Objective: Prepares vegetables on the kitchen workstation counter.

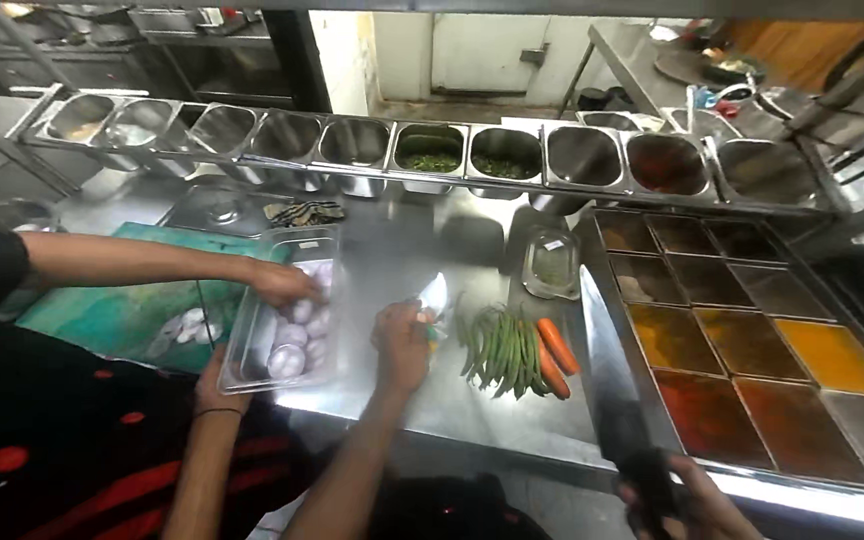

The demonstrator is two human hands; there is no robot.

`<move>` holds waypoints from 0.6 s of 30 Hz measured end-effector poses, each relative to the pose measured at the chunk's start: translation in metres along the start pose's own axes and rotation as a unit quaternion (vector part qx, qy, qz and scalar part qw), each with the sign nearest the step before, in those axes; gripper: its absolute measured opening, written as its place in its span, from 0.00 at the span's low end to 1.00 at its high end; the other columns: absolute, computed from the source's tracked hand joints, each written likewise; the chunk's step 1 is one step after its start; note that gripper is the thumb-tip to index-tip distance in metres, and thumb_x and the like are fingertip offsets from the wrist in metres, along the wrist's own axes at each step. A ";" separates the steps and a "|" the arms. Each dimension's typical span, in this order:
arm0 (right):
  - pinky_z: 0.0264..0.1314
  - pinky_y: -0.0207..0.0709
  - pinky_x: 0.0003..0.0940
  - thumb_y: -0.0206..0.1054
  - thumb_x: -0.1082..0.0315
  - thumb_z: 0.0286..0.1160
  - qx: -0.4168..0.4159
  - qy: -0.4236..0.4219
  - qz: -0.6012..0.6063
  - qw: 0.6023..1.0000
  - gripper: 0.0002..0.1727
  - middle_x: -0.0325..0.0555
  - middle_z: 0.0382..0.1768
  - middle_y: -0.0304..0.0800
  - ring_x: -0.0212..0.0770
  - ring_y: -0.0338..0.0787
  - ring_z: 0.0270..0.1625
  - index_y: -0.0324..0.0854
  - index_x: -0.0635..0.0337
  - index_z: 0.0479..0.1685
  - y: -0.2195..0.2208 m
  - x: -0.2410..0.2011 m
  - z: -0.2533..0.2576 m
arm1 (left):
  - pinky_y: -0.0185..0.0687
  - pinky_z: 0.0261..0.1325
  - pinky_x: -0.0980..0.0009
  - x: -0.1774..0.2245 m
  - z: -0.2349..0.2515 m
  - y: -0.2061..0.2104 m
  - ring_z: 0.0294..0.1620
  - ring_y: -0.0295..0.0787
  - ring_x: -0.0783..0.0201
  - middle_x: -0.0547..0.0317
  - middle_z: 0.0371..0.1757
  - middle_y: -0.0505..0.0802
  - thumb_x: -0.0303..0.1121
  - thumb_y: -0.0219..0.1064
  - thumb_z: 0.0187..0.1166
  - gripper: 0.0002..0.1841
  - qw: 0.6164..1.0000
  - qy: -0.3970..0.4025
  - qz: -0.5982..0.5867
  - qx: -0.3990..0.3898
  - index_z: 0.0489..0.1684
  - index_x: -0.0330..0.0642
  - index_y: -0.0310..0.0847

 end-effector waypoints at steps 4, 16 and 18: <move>0.17 0.84 0.35 0.59 0.50 0.89 -0.009 -0.015 -0.071 0.997 0.24 0.41 0.29 0.83 0.38 0.84 0.19 0.64 0.45 0.78 0.077 -0.003 0.068 | 0.61 0.74 0.38 -0.049 -0.007 0.009 0.74 0.71 0.52 0.59 0.71 0.81 0.43 0.54 0.87 0.16 0.999 -0.038 0.014 -0.026 0.44 0.54 0.91; 0.16 0.78 0.31 0.56 0.51 0.89 -0.102 0.129 -0.133 0.977 0.18 0.43 0.22 0.76 0.37 0.78 0.15 0.71 0.50 0.66 0.129 0.020 0.141 | 0.59 0.75 0.40 -0.049 -0.021 -0.005 0.74 0.69 0.55 0.62 0.68 0.81 0.43 0.52 0.88 0.18 0.999 -0.005 0.005 -0.046 0.45 0.51 0.92; 0.16 0.77 0.30 0.56 0.51 0.89 -0.110 0.132 -0.136 0.976 0.18 0.43 0.22 0.75 0.36 0.77 0.14 0.70 0.50 0.66 0.131 0.021 0.142 | 0.59 0.74 0.41 -0.049 -0.021 -0.006 0.74 0.69 0.55 0.62 0.68 0.80 0.41 0.52 0.87 0.18 0.999 -0.010 -0.001 -0.049 0.45 0.51 0.92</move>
Point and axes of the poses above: each hand's wrist, its own z-axis towards the middle knuckle, its own y-axis out of the palm, x = y × z, the point moved 7 cm from there along z, towards the middle knuckle
